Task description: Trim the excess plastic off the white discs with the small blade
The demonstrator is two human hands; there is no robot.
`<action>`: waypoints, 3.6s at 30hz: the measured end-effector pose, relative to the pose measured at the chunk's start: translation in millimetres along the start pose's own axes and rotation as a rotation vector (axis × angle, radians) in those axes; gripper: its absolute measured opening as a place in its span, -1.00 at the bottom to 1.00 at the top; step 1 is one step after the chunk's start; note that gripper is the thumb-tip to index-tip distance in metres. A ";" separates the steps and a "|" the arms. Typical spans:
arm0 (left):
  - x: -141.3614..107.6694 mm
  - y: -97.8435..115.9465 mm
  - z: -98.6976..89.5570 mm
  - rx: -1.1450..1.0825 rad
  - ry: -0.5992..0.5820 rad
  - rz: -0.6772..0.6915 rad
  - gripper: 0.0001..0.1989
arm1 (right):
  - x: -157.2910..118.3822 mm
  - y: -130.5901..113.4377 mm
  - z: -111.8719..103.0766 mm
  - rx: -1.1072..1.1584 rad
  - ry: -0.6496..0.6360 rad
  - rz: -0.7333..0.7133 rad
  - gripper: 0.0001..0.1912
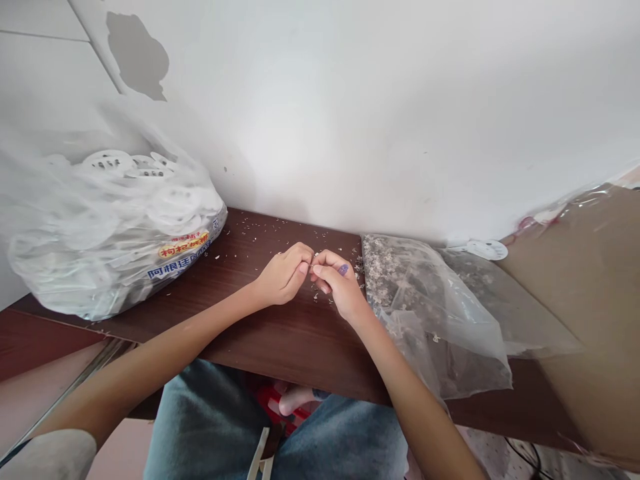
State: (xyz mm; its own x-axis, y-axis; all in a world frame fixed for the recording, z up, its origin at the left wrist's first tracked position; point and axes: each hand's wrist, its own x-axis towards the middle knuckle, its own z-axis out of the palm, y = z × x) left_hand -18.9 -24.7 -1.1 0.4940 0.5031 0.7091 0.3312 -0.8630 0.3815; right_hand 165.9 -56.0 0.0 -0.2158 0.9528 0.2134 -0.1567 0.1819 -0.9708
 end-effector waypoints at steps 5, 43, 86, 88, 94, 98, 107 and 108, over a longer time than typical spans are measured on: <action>-0.3 5.6 1.8 -0.126 0.025 -0.077 -0.67 | -0.2 -0.5 -0.7 -0.128 0.021 -0.079 -0.85; 3.5 15.1 8.1 -0.541 0.012 -0.335 -0.61 | -2.5 -4.0 -3.6 -0.357 0.105 -0.202 -0.85; 2.1 -26.4 -6.6 0.360 0.027 0.174 -0.63 | 6.8 2.3 -2.1 0.145 0.150 0.115 -0.86; 1.3 -36.8 -9.3 0.457 0.032 0.322 -0.59 | 7.5 0.7 -2.1 0.171 0.134 0.146 -0.83; -2.0 -49.0 -17.0 0.423 -0.063 0.399 -0.65 | 7.6 -0.5 -0.1 0.172 0.101 0.238 -0.82; 0.0 -45.8 -17.0 0.269 -0.145 0.229 -0.72 | 7.2 -1.0 0.8 0.179 0.098 0.267 -0.80; 4.8 -34.3 -14.3 0.182 -0.168 0.078 -0.75 | 6.5 -2.1 3.5 0.156 0.110 0.245 -0.78; 4.8 -33.5 -13.9 0.217 -0.168 0.094 -0.76 | 6.6 -0.7 3.2 0.129 0.119 0.222 -0.79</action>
State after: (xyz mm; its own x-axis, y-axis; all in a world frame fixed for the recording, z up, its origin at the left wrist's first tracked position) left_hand -38.8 6.0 -2.2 0.6509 0.4375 0.6204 0.4331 -0.8852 0.1698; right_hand 161.5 -50.5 2.4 -0.1456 0.9890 -0.0249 -0.2413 -0.0599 -0.9686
